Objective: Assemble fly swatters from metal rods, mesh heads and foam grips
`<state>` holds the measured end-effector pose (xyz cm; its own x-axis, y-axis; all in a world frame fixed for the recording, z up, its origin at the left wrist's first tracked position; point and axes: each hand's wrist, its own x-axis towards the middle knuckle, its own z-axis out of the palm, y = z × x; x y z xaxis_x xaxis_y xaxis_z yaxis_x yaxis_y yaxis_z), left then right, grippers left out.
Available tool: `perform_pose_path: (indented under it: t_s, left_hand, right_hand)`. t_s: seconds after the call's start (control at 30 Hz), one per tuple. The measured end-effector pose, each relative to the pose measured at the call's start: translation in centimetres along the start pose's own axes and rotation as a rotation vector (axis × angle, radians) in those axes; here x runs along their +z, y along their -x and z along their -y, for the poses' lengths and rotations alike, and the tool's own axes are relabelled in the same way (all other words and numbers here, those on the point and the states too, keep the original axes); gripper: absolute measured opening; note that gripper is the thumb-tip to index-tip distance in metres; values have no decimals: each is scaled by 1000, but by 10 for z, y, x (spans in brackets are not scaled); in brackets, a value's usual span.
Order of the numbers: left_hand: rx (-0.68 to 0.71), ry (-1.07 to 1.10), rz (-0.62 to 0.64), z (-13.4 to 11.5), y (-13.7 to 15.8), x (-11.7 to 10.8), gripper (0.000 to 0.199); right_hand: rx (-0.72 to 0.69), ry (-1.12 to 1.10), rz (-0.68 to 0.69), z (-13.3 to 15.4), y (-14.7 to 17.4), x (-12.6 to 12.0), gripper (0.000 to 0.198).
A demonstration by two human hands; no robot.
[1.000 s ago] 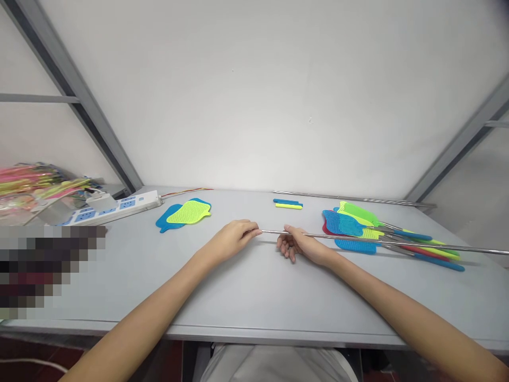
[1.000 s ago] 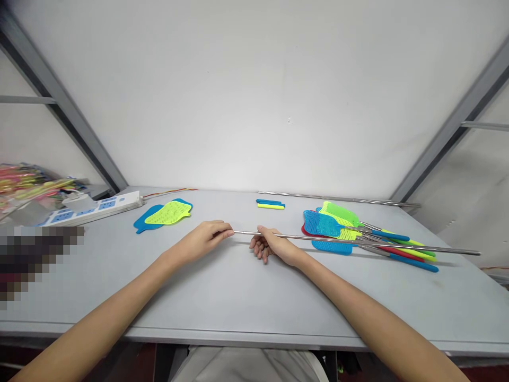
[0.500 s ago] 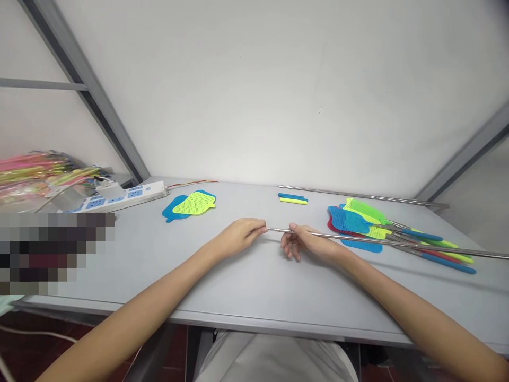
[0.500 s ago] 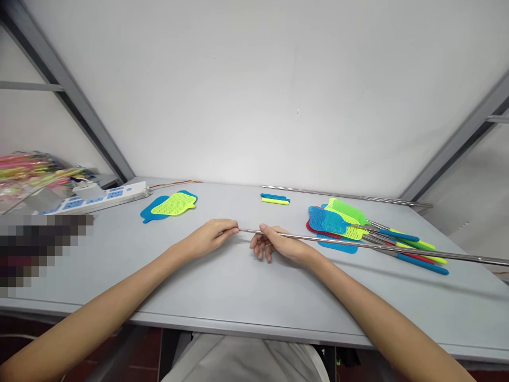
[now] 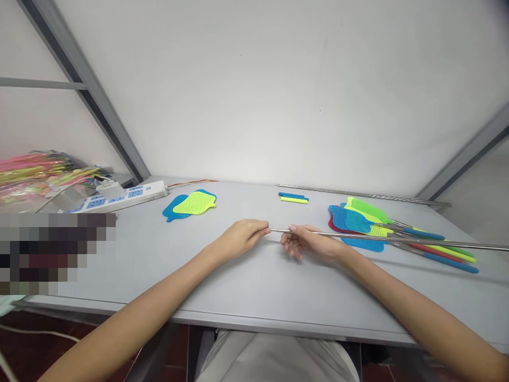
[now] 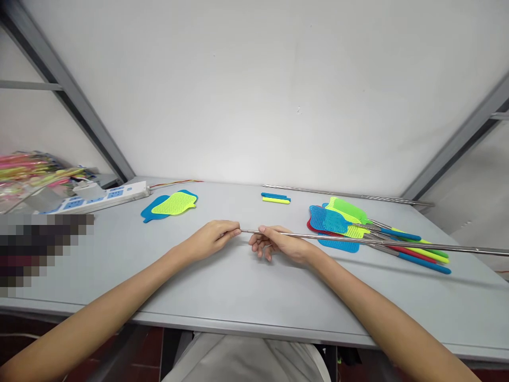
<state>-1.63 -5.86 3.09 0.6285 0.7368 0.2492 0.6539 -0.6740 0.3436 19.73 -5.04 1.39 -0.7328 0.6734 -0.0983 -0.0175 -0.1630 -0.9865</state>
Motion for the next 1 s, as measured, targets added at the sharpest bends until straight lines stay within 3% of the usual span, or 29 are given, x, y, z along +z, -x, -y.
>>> perform_pose_path:
  t_s: [1.0]
  left_hand:
    - [-2,-4,28,-11,2,6,28]
  right_hand:
    - [-20,-6,47,-6,-2,3,36]
